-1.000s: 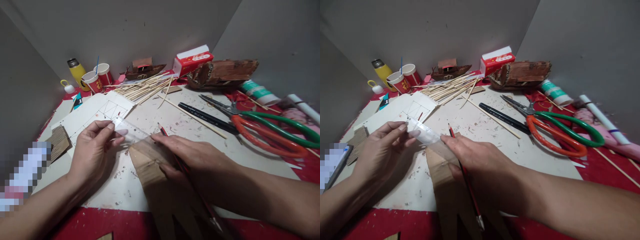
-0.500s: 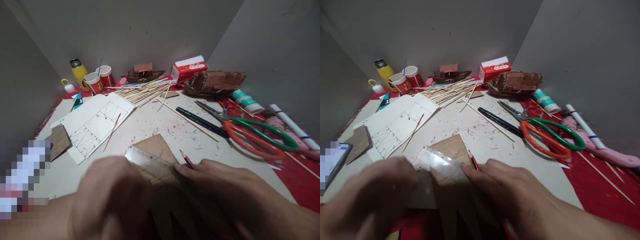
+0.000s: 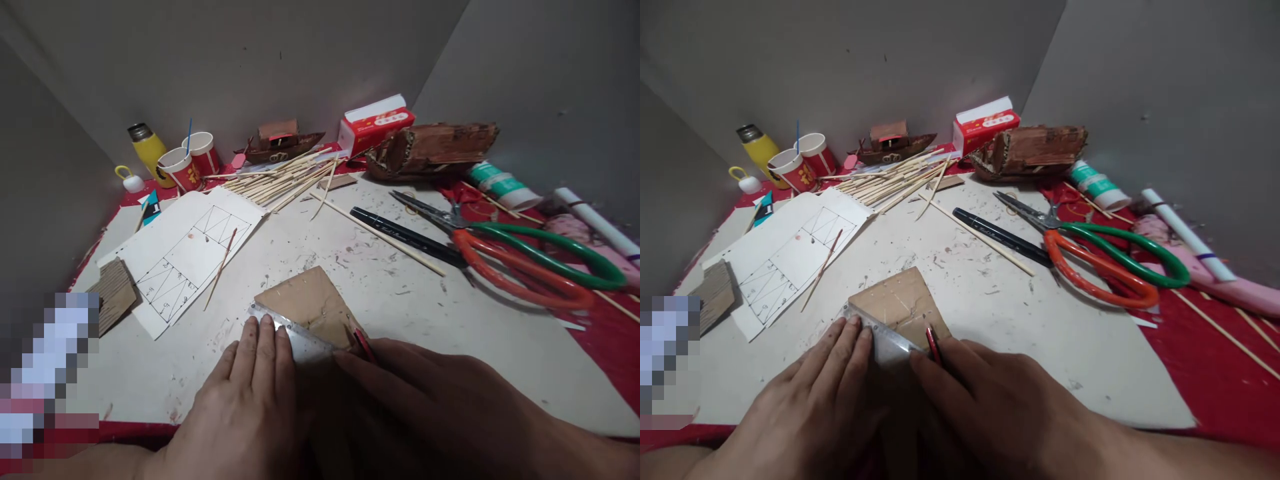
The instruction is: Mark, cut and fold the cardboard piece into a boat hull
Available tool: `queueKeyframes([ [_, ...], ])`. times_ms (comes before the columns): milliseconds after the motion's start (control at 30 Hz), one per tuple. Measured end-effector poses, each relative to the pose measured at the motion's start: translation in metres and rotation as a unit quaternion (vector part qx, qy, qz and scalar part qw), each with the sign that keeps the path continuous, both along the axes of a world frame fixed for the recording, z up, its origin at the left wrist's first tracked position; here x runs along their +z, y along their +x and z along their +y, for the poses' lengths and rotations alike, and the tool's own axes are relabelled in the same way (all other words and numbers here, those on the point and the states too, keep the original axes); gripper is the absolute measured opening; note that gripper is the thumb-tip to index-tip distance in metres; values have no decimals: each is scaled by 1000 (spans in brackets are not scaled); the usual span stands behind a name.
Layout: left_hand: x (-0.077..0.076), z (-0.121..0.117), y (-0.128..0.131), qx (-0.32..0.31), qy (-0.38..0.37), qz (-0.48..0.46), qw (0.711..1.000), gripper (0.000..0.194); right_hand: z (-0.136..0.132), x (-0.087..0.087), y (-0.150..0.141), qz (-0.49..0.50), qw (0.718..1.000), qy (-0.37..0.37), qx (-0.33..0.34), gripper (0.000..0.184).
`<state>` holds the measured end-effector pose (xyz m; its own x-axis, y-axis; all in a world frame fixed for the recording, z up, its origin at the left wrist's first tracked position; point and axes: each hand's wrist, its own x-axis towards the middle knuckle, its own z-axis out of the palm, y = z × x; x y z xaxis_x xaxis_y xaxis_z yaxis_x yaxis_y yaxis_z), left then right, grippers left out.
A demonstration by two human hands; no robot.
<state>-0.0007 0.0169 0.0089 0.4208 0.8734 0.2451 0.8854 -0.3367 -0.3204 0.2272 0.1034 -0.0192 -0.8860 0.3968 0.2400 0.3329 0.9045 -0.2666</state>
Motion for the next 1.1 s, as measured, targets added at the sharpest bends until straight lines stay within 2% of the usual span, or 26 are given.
queueKeyframes([
  [133,3,3,-4,-34,-55,54,996,55,0,2,-4,21,998,57,-1,34],
  [200,6,4,-5,-25,-73,65,995,60,4,6,-5,49,997,64,17,32],
  [267,8,5,-5,-18,-86,64,994,64,12,9,-6,88,995,47,27,30],
  [367,8,6,-4,-24,-83,52,995,67,26,7,-6,136,990,-5,-26,29],
  [600,10,10,-12,-67,-100,40,992,77,36,-8,-5,74,994,-78,-6,46],
  [733,12,6,-15,-87,-116,35,989,72,34,-12,-3,72,995,-75,4,44],
  [900,7,-1,-21,-92,-120,-2,989,68,32,-21,0,78,995,-62,-10,45],
  [1100,5,-1,-28,-107,-133,-33,985,71,31,-23,-1,119,990,-78,-7,55],
])
